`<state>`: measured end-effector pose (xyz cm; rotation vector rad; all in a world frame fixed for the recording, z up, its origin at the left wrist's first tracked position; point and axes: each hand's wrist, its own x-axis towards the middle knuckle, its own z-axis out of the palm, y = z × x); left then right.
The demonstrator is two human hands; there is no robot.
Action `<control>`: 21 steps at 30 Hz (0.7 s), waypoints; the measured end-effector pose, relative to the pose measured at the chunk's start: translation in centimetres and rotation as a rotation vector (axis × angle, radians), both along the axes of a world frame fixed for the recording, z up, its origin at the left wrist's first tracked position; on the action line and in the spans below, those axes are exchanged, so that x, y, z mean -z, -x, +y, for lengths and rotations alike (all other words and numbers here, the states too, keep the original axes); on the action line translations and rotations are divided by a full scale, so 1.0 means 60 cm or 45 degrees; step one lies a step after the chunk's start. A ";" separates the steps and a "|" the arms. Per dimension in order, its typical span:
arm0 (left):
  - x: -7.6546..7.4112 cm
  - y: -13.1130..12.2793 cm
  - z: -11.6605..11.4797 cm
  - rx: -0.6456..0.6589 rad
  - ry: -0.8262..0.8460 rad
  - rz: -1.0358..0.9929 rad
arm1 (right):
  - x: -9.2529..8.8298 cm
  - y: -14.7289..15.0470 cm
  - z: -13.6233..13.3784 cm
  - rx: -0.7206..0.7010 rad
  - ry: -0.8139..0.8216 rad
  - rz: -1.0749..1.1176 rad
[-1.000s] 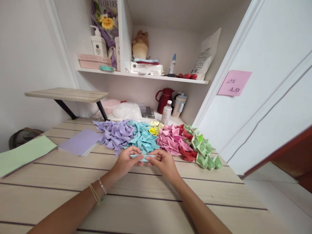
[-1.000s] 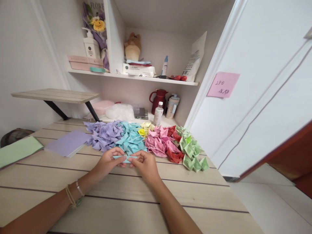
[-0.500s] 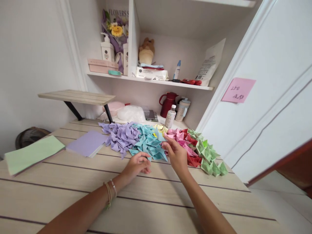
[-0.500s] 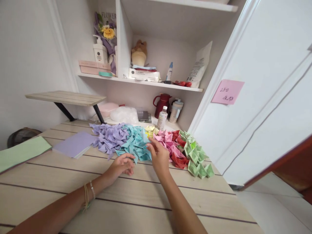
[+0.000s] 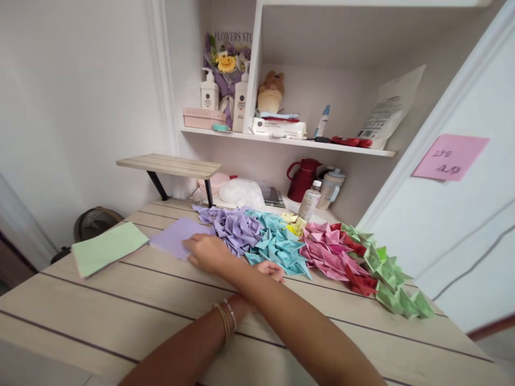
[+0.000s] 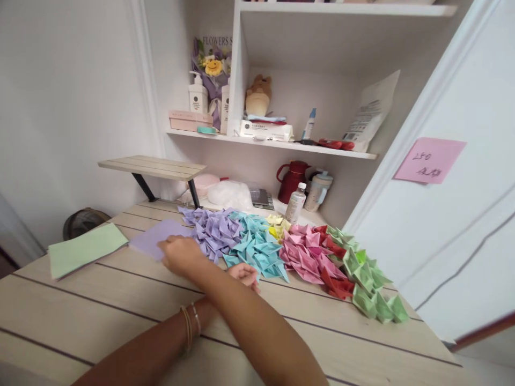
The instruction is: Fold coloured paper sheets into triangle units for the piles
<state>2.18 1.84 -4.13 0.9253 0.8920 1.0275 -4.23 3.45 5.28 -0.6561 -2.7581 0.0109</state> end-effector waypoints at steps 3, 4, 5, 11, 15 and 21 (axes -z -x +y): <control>-0.007 -0.001 -0.009 -0.028 -0.032 -0.002 | -0.010 0.100 -0.007 -0.166 0.125 -0.055; -0.010 -0.001 -0.012 -0.032 -0.036 -0.009 | -0.014 0.127 -0.014 -0.201 0.135 -0.052; -0.013 -0.001 -0.015 -0.033 -0.041 -0.016 | -0.019 0.150 -0.023 -0.232 0.141 -0.046; -0.023 0.001 -0.023 -0.006 -0.084 -0.051 | -0.039 0.224 -0.063 -0.360 0.169 0.009; -0.023 -0.001 -0.025 0.016 -0.092 -0.035 | -0.034 0.227 -0.061 -0.371 0.179 0.033; -0.015 -0.004 -0.022 0.036 -0.107 -0.030 | -0.032 0.218 -0.045 -0.307 0.168 0.063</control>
